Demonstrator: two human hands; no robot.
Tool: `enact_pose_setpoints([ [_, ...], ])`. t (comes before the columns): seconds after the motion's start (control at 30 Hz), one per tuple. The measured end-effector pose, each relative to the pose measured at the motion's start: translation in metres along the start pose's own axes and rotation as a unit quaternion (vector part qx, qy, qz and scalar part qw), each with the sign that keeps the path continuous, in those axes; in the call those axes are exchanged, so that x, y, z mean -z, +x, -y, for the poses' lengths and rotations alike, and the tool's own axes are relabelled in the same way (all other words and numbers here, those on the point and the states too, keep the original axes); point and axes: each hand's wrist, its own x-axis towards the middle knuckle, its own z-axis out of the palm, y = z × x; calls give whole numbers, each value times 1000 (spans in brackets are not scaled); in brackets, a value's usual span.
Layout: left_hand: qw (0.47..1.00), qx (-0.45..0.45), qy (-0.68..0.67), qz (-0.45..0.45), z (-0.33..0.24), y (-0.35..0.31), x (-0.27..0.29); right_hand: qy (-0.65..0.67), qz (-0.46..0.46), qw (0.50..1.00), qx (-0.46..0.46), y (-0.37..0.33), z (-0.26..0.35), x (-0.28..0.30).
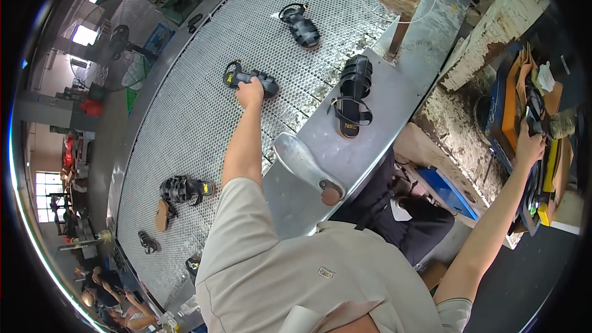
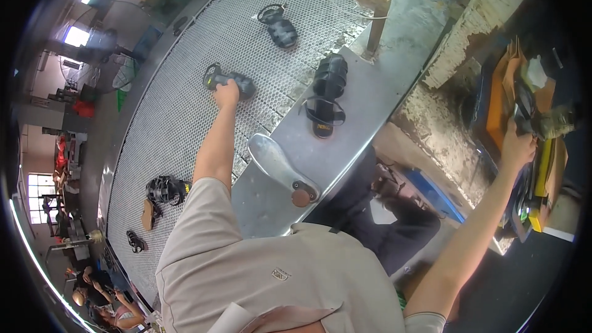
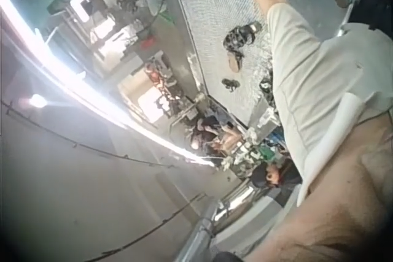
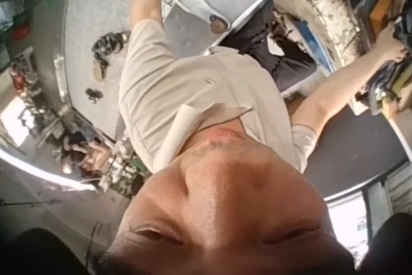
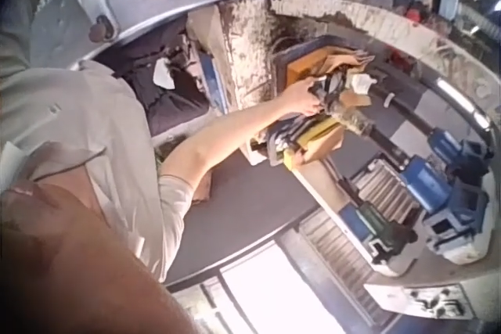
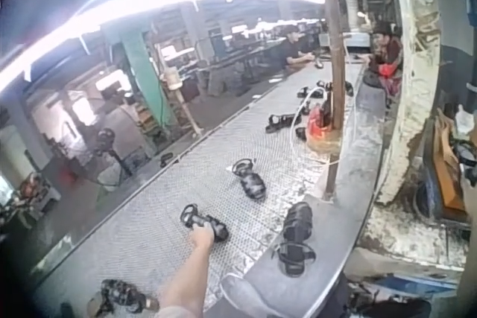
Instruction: The recorder is placing sandals onto shoe lasts and performing assembly steps in a factory setting.
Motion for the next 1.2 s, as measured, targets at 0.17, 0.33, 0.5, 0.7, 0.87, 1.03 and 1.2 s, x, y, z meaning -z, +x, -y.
enact_pose_setpoints([
  [0.17, 985, -23, -110, 133, 3, 33, 12, 33, -21, 999, 33, -14, 39, 6],
  [0.33, 961, -144, -105, 212, -75, -25, 17, -6, -38, 999, 9, -7, 10, 16],
  [0.5, 925, -344, 138, -81, -32, 69, 9, 64, -49, 997, 15, -17, 51, 23],
  [0.7, 883, -179, 224, 372, -82, 43, -6, 46, -32, 998, -6, -24, 35, 45],
  [0.87, 850, -166, 254, 431, -99, 5, -35, 121, -104, 987, -26, -35, 32, 30],
  [1.03, 887, -6, -99, 451, -41, 47, -77, 185, -167, 968, 37, -54, 77, 37],
  [1.2, 849, -9, -219, 480, -36, 28, -111, 192, -162, 967, -49, -48, 73, 15],
])
